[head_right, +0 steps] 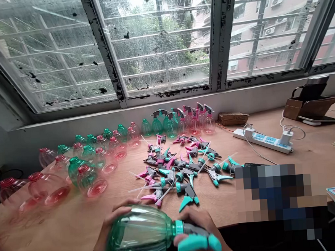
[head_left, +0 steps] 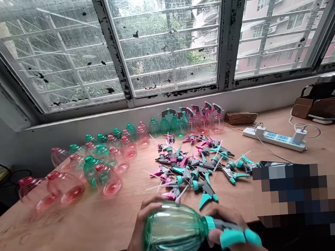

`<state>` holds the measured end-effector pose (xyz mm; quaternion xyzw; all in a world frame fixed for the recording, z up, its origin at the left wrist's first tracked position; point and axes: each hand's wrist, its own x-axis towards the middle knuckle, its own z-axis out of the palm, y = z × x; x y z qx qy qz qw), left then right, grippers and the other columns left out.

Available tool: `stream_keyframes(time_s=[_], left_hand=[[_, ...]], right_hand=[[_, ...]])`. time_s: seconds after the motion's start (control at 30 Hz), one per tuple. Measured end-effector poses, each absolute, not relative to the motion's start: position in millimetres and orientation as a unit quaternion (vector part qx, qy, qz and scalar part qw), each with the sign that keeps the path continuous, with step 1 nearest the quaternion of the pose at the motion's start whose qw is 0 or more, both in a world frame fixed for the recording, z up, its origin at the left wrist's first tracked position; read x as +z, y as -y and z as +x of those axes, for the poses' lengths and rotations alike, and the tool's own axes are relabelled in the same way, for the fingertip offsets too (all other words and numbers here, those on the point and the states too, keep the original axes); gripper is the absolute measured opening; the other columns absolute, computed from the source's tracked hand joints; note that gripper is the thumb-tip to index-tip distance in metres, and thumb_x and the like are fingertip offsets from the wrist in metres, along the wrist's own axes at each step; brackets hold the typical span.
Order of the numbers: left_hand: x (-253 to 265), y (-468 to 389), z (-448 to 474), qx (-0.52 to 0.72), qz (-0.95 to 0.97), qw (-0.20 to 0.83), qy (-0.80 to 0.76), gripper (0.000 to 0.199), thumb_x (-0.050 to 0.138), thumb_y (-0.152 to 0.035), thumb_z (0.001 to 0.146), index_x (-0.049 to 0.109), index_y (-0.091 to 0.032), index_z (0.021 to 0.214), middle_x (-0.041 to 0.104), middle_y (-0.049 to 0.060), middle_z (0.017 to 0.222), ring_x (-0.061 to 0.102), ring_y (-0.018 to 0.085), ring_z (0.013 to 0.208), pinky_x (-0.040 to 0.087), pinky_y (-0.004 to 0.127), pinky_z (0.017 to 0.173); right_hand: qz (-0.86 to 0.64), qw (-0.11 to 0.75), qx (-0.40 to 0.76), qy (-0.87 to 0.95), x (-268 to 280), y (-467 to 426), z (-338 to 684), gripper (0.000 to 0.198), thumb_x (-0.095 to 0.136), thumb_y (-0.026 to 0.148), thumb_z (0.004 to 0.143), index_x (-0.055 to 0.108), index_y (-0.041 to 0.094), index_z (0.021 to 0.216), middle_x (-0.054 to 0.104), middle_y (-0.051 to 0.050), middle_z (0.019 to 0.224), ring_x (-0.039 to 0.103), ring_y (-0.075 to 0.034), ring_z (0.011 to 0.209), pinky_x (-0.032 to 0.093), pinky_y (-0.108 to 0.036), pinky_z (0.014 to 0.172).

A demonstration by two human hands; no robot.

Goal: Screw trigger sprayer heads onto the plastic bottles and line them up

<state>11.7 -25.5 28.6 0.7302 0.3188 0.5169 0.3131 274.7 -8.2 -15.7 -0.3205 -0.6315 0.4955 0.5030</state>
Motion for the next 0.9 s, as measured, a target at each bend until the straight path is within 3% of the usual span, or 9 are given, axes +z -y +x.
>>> stream_keyframes(time_s=[0.1, 0.17, 0.27, 0.33, 0.37, 0.47, 0.53, 0.63, 0.9], left_hand=[[25, 27, 13, 0.511, 0.773, 0.235, -0.294, 0.060, 0.073, -0.054, 0.089, 0.048, -0.039, 0.142, 0.049, 0.009, 0.144, 0.052, 0.037, 0.137, 0.053, 0.047, 0.108], [31, 19, 13, 0.497, 0.784, 0.236, -0.288, 0.063, 0.067, -0.062, 0.090, 0.044, -0.039, 0.145, 0.048, 0.011, 0.147, 0.051, 0.039, 0.139, 0.052, 0.050, 0.109], [52, -22, 12, 0.477, 0.803, 0.206, -0.291, 0.074, 0.039, -0.082, 0.091, 0.041, -0.037, 0.150, 0.041, 0.011, 0.160, 0.043, 0.041, 0.148, 0.044, 0.056, 0.117], [70, -71, 11, 0.465, 0.787, 0.130, -0.383, 0.075, 0.020, -0.079, 0.097, 0.035, -0.033, 0.154, 0.018, 0.010, 0.173, 0.033, 0.038, 0.154, 0.043, 0.053, 0.118], [79, -99, 12, 0.461, 0.774, 0.113, -0.419, 0.070, 0.022, -0.072, 0.102, 0.036, -0.028, 0.154, 0.017, 0.014, 0.173, 0.033, 0.037, 0.154, 0.041, 0.054, 0.120], [95, -181, 20, 0.408, 0.772, 0.099, -0.477, 0.049, 0.041, -0.048, 0.108, 0.051, -0.017, 0.144, 0.046, 0.018, 0.158, 0.046, 0.036, 0.146, 0.043, 0.059, 0.116], [99, -226, 31, 0.344, 0.790, 0.098, -0.498, 0.040, 0.065, -0.037, 0.101, 0.060, -0.019, 0.136, 0.060, 0.013, 0.146, 0.061, 0.033, 0.129, 0.052, 0.058, 0.106], [99, -274, 51, 0.256, 0.803, 0.092, -0.530, 0.035, 0.067, -0.033, 0.100, 0.063, -0.018, 0.132, 0.065, 0.011, 0.137, 0.068, 0.029, 0.117, 0.058, 0.051, 0.097], [76, -329, 67, 0.087, 0.833, 0.101, -0.537, 0.033, 0.067, -0.033, 0.100, 0.064, -0.017, 0.130, 0.068, 0.010, 0.131, 0.070, 0.027, 0.110, 0.061, 0.047, 0.092]], right_hand=[[-0.304, 0.477, 0.620, 0.544, -9, 4, 271, 0.048, 0.077, 0.066, 0.083, 0.067, 0.019, 0.082, 0.061, 0.003, 0.054, 0.059, -0.015, 0.047, 0.034, -0.024, 0.047], [-0.302, 0.483, 0.627, 0.531, 1, -1, 275, 0.049, 0.080, 0.066, 0.080, 0.066, 0.018, 0.080, 0.058, 0.004, 0.053, 0.057, -0.014, 0.046, 0.032, -0.023, 0.047], [-0.351, 0.526, 0.563, 0.532, 29, -17, 294, 0.045, 0.082, 0.061, 0.080, 0.070, 0.019, 0.089, 0.062, 0.003, 0.054, 0.055, -0.014, 0.048, 0.034, -0.024, 0.048], [-0.387, 0.582, 0.482, 0.528, 55, -39, 312, 0.047, 0.084, 0.062, 0.078, 0.069, 0.022, 0.099, 0.058, 0.005, 0.052, 0.050, -0.014, 0.047, 0.035, -0.025, 0.046], [-0.391, 0.610, 0.446, 0.525, 70, -53, 320, 0.047, 0.085, 0.062, 0.077, 0.068, 0.023, 0.098, 0.053, 0.007, 0.051, 0.046, -0.013, 0.045, 0.033, -0.024, 0.044], [-0.400, 0.634, 0.377, 0.544, 116, -106, 334, 0.048, 0.080, 0.063, 0.080, 0.055, 0.024, 0.068, 0.043, 0.008, 0.051, 0.030, -0.009, 0.041, 0.022, -0.024, 0.038], [-0.400, 0.606, 0.335, 0.601, 143, -145, 334, 0.047, 0.074, 0.063, 0.086, 0.050, 0.026, 0.068, 0.041, 0.009, 0.054, 0.031, -0.010, 0.043, 0.026, -0.024, 0.040], [-0.454, 0.517, 0.201, 0.698, 171, -201, 322, 0.043, 0.066, 0.062, 0.091, 0.048, 0.026, 0.076, 0.049, 0.007, 0.058, 0.042, -0.012, 0.047, 0.034, -0.026, 0.045], [-0.478, 0.428, 0.106, 0.759, 182, -297, 276, 0.030, 0.078, 0.046, 0.090, 0.065, 0.019, 0.091, 0.073, -0.003, 0.071, 0.068, -0.023, 0.070, 0.046, -0.031, 0.068]])
